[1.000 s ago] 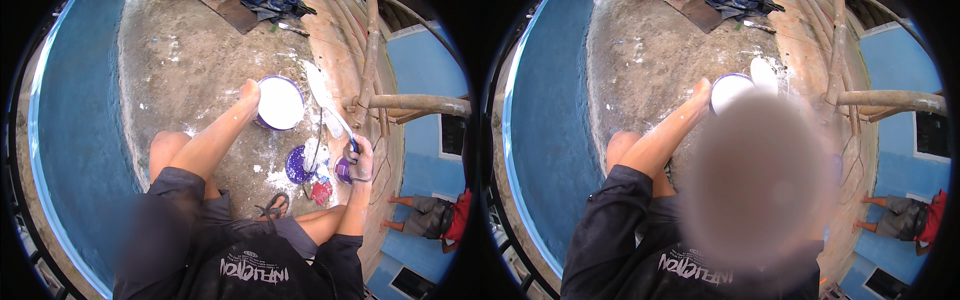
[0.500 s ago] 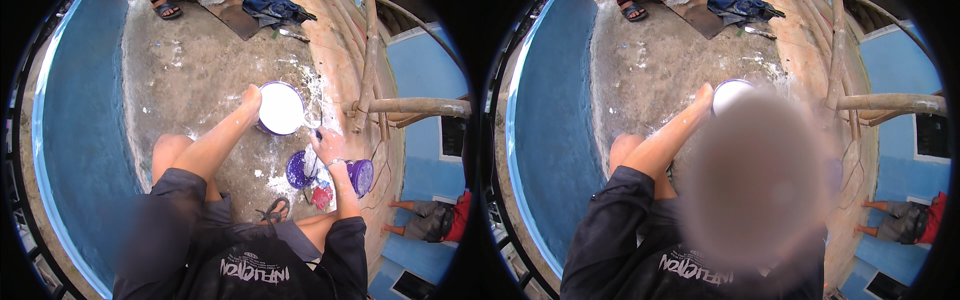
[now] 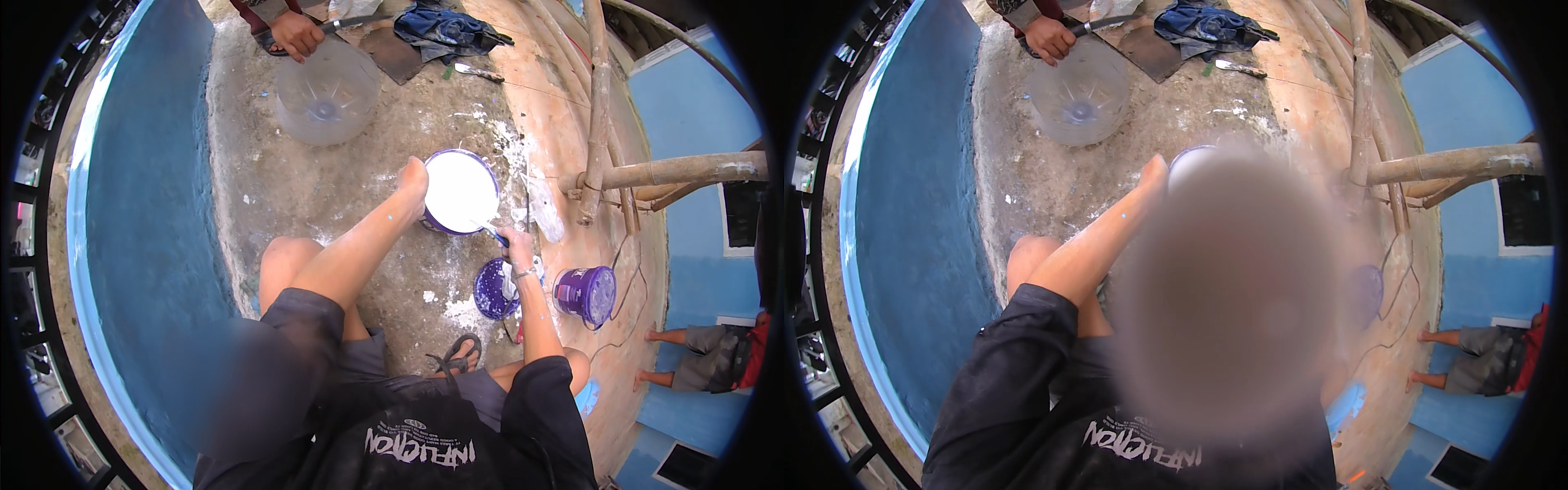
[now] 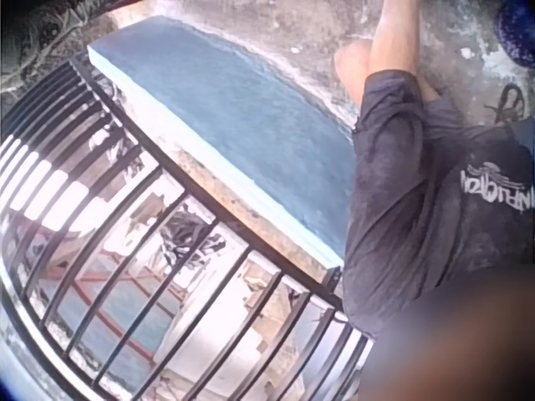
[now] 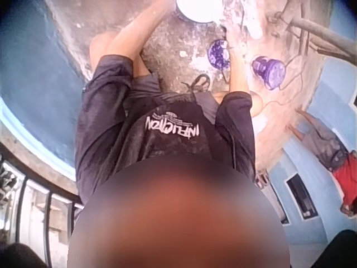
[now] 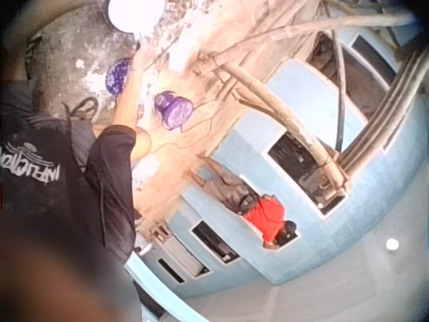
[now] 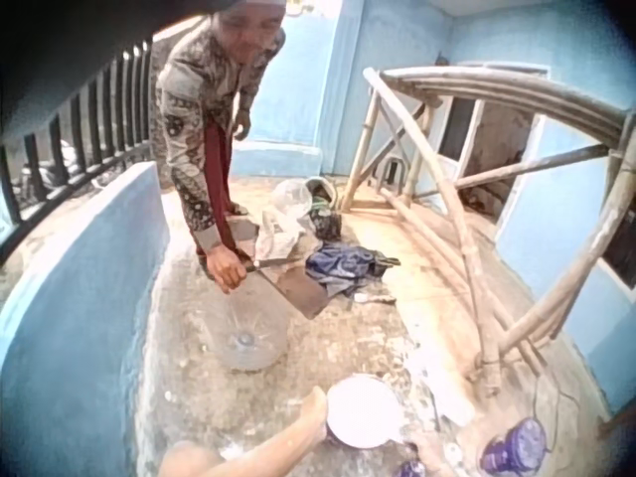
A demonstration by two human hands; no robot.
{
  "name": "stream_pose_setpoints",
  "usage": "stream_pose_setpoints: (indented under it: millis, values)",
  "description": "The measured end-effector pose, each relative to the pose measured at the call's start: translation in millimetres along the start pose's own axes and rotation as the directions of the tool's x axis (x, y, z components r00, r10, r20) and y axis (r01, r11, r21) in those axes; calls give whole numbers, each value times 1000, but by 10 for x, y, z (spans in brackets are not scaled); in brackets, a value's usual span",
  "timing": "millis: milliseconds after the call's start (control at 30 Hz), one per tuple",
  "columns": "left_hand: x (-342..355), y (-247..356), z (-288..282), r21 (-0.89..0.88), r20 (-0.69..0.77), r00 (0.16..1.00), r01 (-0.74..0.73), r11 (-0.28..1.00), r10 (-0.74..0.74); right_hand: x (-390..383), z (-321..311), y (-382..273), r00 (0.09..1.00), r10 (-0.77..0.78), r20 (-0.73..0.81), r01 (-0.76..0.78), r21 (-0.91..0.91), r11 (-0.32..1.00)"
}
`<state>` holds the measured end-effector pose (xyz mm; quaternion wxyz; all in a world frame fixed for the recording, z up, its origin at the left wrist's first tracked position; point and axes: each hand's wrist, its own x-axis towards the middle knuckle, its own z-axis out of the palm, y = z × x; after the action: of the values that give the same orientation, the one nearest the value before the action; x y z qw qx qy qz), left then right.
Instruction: The person sits on the floor and stirs white paint in a purple bucket using a ladle. They then pour the mixed paint into a clear plastic bucket.
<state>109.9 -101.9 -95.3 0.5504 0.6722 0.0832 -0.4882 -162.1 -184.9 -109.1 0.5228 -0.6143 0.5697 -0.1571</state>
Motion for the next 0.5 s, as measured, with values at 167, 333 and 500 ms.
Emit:
stream_pose_setpoints:
  millis: [167, 333, 500]
  values:
    - [-74, 13, 28, -1, -70, 997, 17, 1000, -17, -161, -290, -130, 996, -90, 21, 89, 31, 996]
    - [-83, 36, -15, 12, -39, 999, 22, 1000, -21, -315, -571, -327, 997, -75, -1, 74, 184, 980]
    - [-112, 36, -42, 62, -21, 1000, -1, 998, 2, -548, -864, -761, 966, -249, -68, 256, 123, 959]
